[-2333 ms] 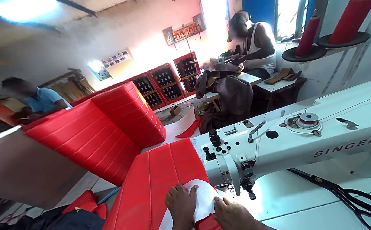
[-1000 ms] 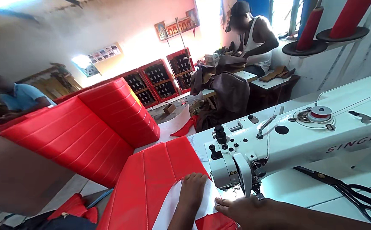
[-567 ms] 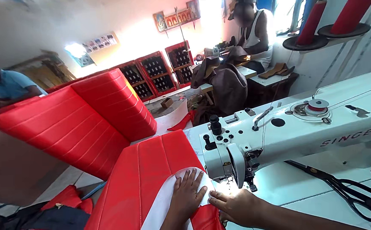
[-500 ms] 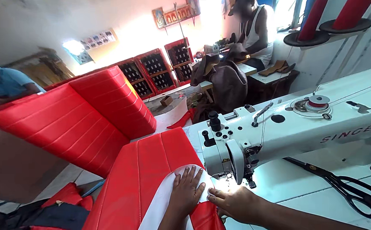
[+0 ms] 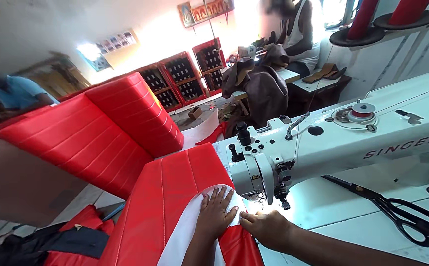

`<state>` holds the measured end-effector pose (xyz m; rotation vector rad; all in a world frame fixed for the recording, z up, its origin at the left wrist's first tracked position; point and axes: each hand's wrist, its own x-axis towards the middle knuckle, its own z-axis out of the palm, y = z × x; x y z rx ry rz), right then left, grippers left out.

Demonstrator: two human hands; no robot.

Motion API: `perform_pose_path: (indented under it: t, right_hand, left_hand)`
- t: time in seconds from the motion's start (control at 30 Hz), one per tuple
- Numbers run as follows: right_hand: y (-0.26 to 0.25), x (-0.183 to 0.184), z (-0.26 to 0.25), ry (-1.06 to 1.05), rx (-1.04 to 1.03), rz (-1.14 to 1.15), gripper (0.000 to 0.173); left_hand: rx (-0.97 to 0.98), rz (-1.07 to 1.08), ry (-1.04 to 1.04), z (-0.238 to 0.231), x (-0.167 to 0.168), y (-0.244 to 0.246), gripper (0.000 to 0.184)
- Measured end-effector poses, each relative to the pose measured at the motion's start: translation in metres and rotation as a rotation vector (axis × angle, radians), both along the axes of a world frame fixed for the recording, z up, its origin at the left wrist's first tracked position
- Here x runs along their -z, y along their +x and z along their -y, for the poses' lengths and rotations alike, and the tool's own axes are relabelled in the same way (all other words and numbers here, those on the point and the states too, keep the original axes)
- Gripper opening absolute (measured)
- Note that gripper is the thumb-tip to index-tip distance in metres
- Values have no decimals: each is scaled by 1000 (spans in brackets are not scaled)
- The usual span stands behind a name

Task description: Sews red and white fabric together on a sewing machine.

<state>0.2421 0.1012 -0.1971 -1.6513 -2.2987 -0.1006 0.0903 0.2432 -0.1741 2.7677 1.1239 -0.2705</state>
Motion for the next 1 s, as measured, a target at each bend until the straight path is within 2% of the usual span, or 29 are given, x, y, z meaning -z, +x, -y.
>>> perform_pose_path:
  t: [0.13, 0.27, 0.63, 0.87, 1.0]
  right_hand:
    - [-7, 9, 1, 154, 103, -49, 12]
    - [1, 11, 14, 255, 86, -109, 7]
    - [15, 2, 92, 177, 64, -132, 10]
    - [29, 9, 67, 267, 133, -89, 7]
    - [40, 1, 54, 165, 145, -91, 6]
  left_hand:
    - [-2, 4, -12, 5, 0, 2, 63]
    - [11, 50, -10, 26, 2, 6, 61]
    - [39, 183, 58, 103, 18, 13, 62]
    - [1, 129, 12, 79, 13, 34, 66]
    - [-14, 151, 24, 68, 11, 45, 64]
